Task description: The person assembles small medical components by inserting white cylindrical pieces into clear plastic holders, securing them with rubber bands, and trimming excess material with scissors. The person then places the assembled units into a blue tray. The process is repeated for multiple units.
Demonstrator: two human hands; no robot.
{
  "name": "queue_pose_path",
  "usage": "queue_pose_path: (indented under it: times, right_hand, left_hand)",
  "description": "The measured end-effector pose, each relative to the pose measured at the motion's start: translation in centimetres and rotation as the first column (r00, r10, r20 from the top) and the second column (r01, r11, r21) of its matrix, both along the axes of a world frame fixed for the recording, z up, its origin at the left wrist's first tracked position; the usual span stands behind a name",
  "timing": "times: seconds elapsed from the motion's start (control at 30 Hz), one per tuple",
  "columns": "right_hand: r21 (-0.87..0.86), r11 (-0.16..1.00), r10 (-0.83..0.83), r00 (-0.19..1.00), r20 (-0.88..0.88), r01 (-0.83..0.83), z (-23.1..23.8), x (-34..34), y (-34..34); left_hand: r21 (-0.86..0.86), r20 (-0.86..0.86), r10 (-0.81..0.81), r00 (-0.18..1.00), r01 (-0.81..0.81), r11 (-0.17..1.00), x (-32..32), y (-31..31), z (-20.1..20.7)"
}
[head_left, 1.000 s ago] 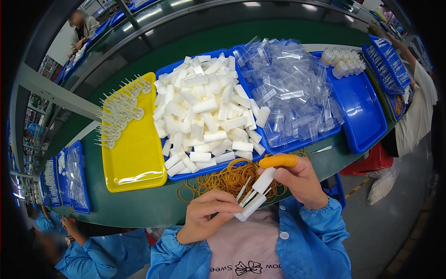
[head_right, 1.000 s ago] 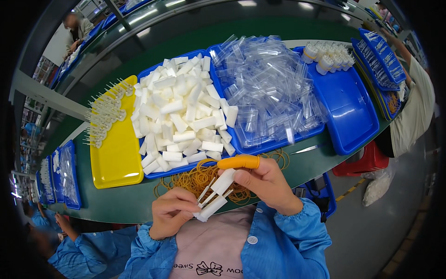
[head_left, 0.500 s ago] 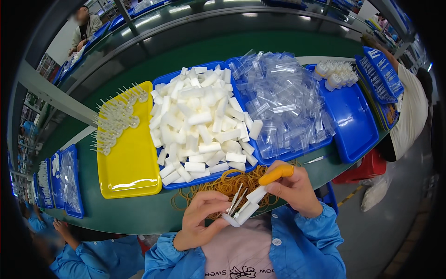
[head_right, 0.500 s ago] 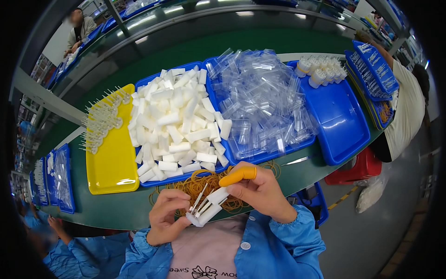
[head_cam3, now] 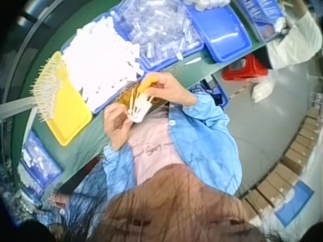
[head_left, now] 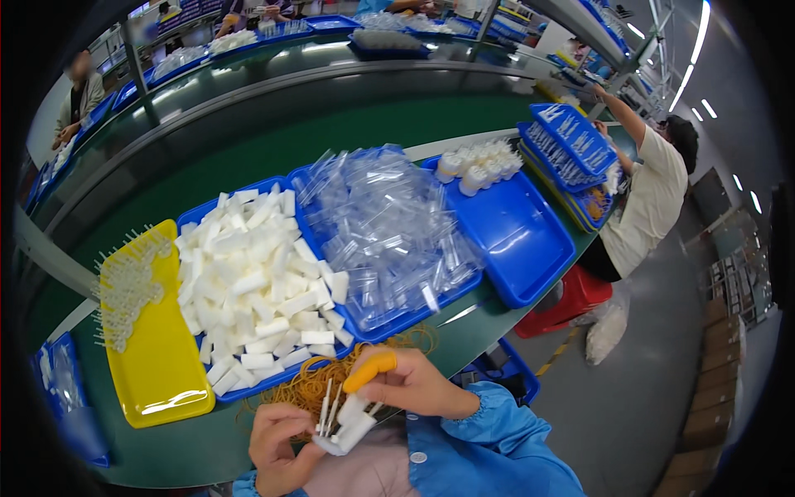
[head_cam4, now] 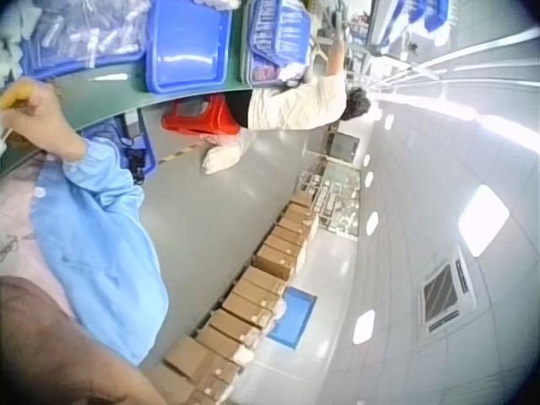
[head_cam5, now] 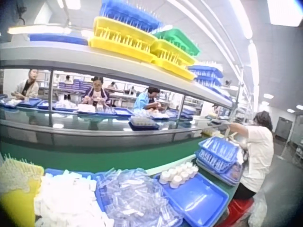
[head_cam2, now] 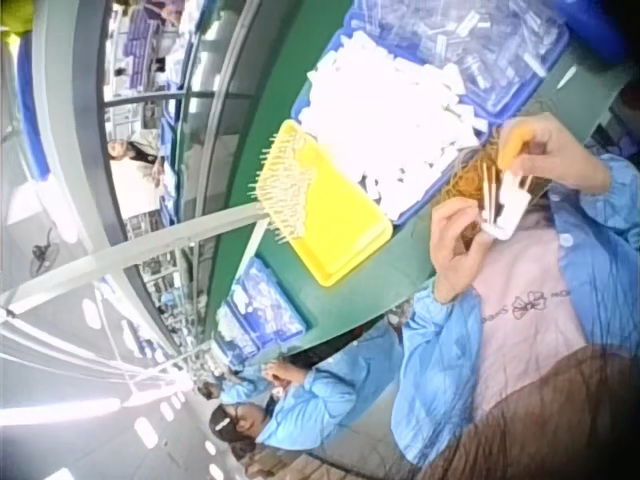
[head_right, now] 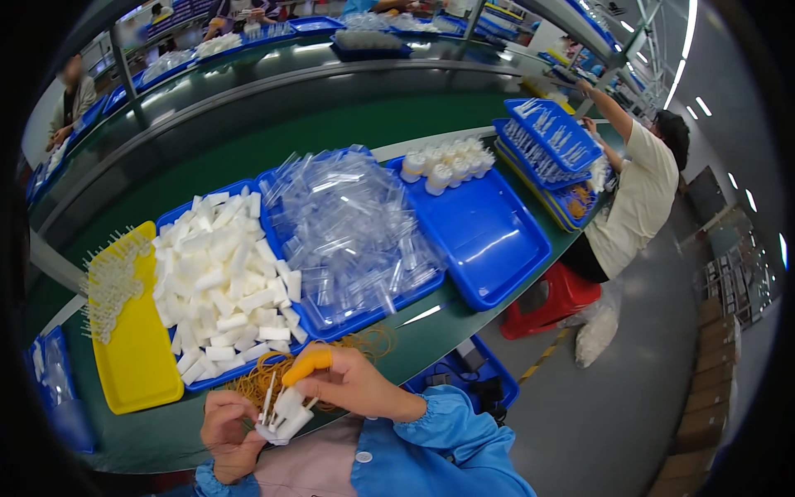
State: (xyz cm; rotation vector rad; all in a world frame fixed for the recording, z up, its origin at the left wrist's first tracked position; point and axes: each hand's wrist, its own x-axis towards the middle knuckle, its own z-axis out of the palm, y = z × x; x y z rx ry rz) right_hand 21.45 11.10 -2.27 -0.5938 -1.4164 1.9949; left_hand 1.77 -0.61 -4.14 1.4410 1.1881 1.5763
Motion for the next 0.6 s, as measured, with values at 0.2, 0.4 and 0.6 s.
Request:
queue_pose_path:
  times: [0.2, 0.4, 0.6]
  right_hand:
    - [0.131, 0.986, -0.097, 0.995, -0.013, 0.098, 1.3, 1.2, 0.7]
    - [0.301, 0.939, -0.189, 0.981, 0.045, 0.167, 1.7, 1.5, 1.5]
    - [0.306, 0.943, -0.187, 0.967, 0.171, 0.128, 1.4, 0.9, 0.3]
  left_hand:
    - [-0.142, 0.000, -0.067, 0.998, 0.066, 0.988, -0.3, 0.1, 0.8]
    - [-0.135, -0.012, -0.086, 0.996, 0.084, 0.987, -0.8, 0.3, 0.8]
    - [-0.094, -0.040, -0.114, 0.993, 0.110, 0.990, -0.6, 0.7, 1.5]
